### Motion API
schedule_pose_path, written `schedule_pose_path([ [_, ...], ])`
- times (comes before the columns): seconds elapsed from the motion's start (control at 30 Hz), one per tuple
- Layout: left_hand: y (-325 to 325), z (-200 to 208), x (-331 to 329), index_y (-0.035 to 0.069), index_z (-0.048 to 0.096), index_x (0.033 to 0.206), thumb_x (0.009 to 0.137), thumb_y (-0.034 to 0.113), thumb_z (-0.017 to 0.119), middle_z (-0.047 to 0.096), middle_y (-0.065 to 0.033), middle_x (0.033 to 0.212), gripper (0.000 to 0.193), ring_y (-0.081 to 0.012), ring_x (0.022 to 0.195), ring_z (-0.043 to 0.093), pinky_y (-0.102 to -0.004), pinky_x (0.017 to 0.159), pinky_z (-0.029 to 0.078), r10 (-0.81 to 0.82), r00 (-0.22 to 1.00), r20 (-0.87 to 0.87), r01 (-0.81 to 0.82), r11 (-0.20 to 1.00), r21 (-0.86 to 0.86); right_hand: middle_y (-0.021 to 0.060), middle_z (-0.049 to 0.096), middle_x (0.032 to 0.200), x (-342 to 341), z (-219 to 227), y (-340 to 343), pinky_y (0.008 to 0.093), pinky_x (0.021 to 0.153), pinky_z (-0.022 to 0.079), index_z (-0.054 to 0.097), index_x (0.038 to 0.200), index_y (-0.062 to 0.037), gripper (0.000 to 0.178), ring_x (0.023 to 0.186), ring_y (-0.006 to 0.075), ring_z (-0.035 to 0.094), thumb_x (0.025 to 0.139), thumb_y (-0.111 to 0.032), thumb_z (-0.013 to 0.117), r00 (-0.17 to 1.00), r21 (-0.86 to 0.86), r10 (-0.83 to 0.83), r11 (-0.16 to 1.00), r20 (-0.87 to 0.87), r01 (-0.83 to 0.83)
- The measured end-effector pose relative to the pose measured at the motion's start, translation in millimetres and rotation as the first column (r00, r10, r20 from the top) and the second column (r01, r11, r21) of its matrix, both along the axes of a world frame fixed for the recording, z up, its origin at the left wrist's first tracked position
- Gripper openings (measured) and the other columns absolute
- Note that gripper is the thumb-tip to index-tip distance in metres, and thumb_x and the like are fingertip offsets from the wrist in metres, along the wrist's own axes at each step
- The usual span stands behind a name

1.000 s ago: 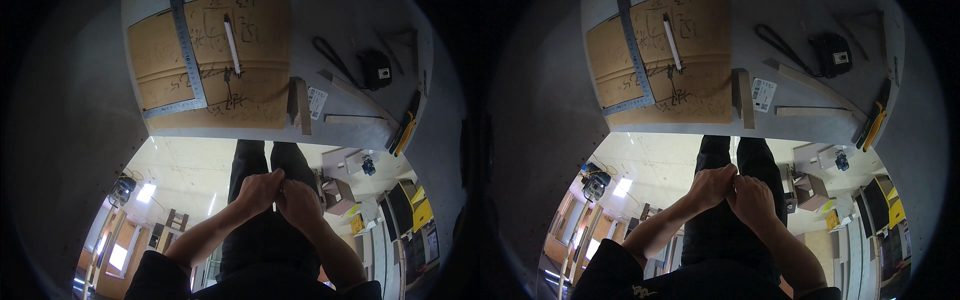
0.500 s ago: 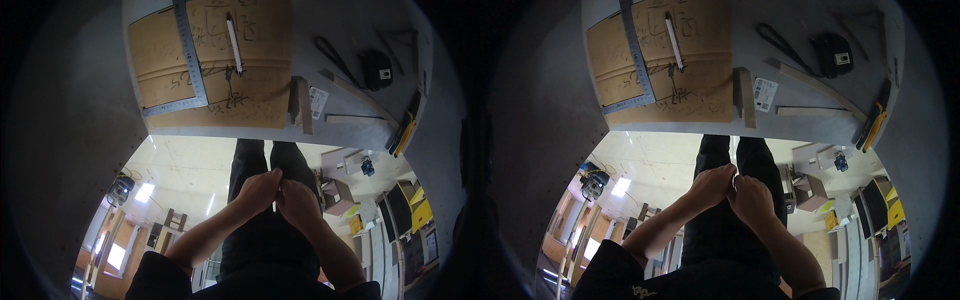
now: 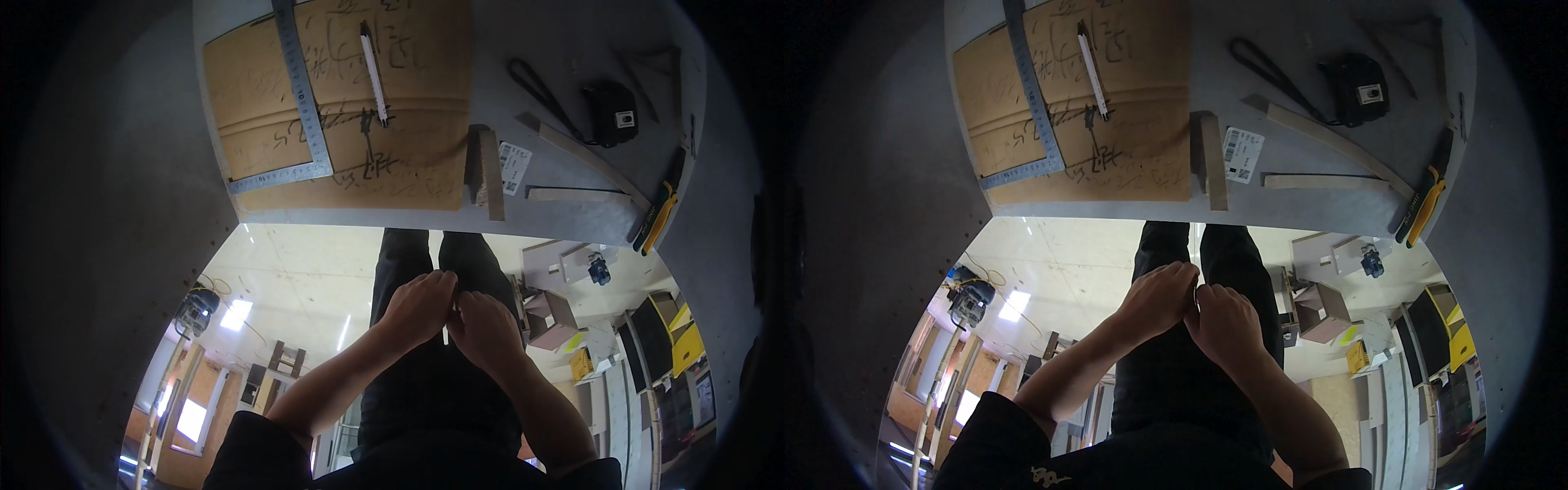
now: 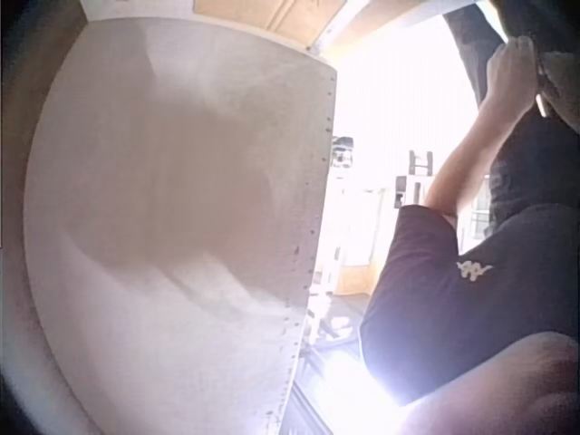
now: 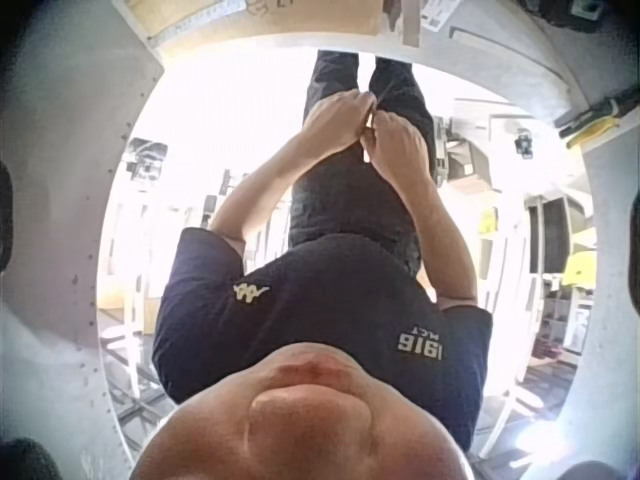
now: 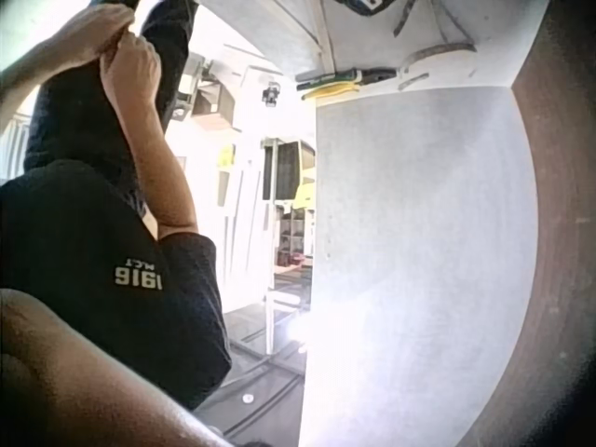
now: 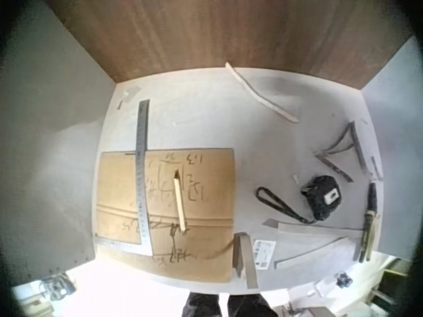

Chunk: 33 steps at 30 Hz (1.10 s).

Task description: The person measures and marks a wooden piece, then uses a utility knife to cut it. They later use a cordless drill and a screwdriver to assemble parts of a shelving unit, inserting screws and aligning components.

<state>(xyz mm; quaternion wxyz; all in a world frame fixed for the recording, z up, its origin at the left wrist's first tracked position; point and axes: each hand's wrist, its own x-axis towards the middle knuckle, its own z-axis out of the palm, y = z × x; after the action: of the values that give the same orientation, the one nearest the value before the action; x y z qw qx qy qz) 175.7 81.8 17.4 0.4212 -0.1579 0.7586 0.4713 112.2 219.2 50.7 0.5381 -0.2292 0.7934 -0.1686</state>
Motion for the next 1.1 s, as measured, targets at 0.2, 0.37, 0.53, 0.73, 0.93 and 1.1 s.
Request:
schedule_pose_path([
  [0.2, -0.8, -1.8, -0.6, 0.0, 0.058, 0.099, 0.087, 0.011, 0.057, 0.064, -0.0151, 0.092, 0.016, -0.0332, 0.092, 0.063, -0.0435, 0.079, 0.051, -0.009, 0.998, -0.056, 0.008, 1.0, -0.021, 0.0088, 0.059, 0.071, 1.8, -2.3, 1.5, 0.0383, 0.071, 0.053, 0.056, 0.077, -0.0034, 0.021, 0.071, 0.0242, 0.063, 0.084, -0.02, 0.066, 0.999, -0.017, 0.001, 1.0, -0.035, -0.002],
  [0.37, -1.1, -3.5, 1.5, 0.0, 0.059, 0.1, 0.088, 0.011, 0.056, 0.064, -0.0149, 0.091, 0.016, -0.0327, 0.09, 0.063, -0.0436, 0.08, 0.05, 0.028, 0.995, -0.099, -0.03, 0.999, -0.023, 0.0096, 0.059, 0.071, 3.9, -3.8, -0.4, 0.039, 0.069, 0.053, 0.056, 0.076, -0.0033, 0.021, 0.07, 0.0249, 0.063, 0.084, -0.02, 0.065, 0.999, -0.023, -0.025, 0.999, -0.023, 0.024],
  [0.53, -1.9, -4.5, 1.8, 0.001, 0.06, 0.1, 0.088, 0.011, 0.056, 0.064, -0.0147, 0.09, 0.016, -0.0319, 0.088, 0.063, -0.0435, 0.08, 0.05, 0.017, 0.993, -0.121, -0.022, 0.999, -0.044, 0.0098, 0.059, 0.071, 4.0, -3.8, -1.1, 0.039, 0.07, 0.053, 0.055, 0.077, -0.0035, 0.02, 0.071, 0.0253, 0.063, 0.084, -0.02, 0.065, 0.999, -0.019, -0.019, 1.0, -0.026, 0.019],
  [0.73, -1.3, -6.9, 3.6, 0.002, 0.059, 0.099, 0.089, 0.012, 0.055, 0.064, -0.0141, 0.088, 0.015, -0.0315, 0.086, 0.062, -0.0428, 0.079, 0.05, 0.028, 0.981, -0.191, -0.038, 0.998, -0.048, 0.0138, 0.06, 0.074, 3.0, -3.8, -1.2, 0.0443, 0.068, 0.05, 0.055, 0.078, -0.0011, 0.018, 0.074, 0.033, 0.062, 0.083, -0.016, 0.064, 0.998, -0.009, -0.068, 0.998, 0.018, 0.068],
  [0.93, -1.3, -7.1, 6.6, 0.002, 0.059, 0.097, 0.09, 0.012, 0.054, 0.063, -0.0134, 0.085, 0.013, -0.031, 0.084, 0.062, -0.0429, 0.077, 0.05, 0.038, 0.979, -0.202, -0.052, 0.997, -0.063, 0.0141, 0.059, 0.075, 4.9, -4.1, -1.8, 0.0448, 0.067, 0.05, 0.054, 0.079, -0.0007, 0.019, 0.074, 0.0331, 0.062, 0.083, -0.016, 0.064, 0.998, -0.018, -0.065, 0.998, 0.021, 0.065],
  [1.1, -1.3, -8.1, 8.7, 0.003, 0.059, 0.097, 0.09, 0.012, 0.055, 0.063, -0.013, 0.085, 0.012, -0.0302, 0.083, 0.062, -0.0423, 0.077, 0.049, 0.044, 0.976, -0.211, -0.058, 0.997, -0.06, 0.0135, 0.059, 0.075, 6.8, -4.6, -1.4, 0.0446, 0.067, 0.05, 0.054, 0.08, -0.001, 0.018, 0.074, 0.0325, 0.062, 0.084, -0.016, 0.064, 0.998, -0.018, -0.065, 0.998, 0.024, 0.066],
])
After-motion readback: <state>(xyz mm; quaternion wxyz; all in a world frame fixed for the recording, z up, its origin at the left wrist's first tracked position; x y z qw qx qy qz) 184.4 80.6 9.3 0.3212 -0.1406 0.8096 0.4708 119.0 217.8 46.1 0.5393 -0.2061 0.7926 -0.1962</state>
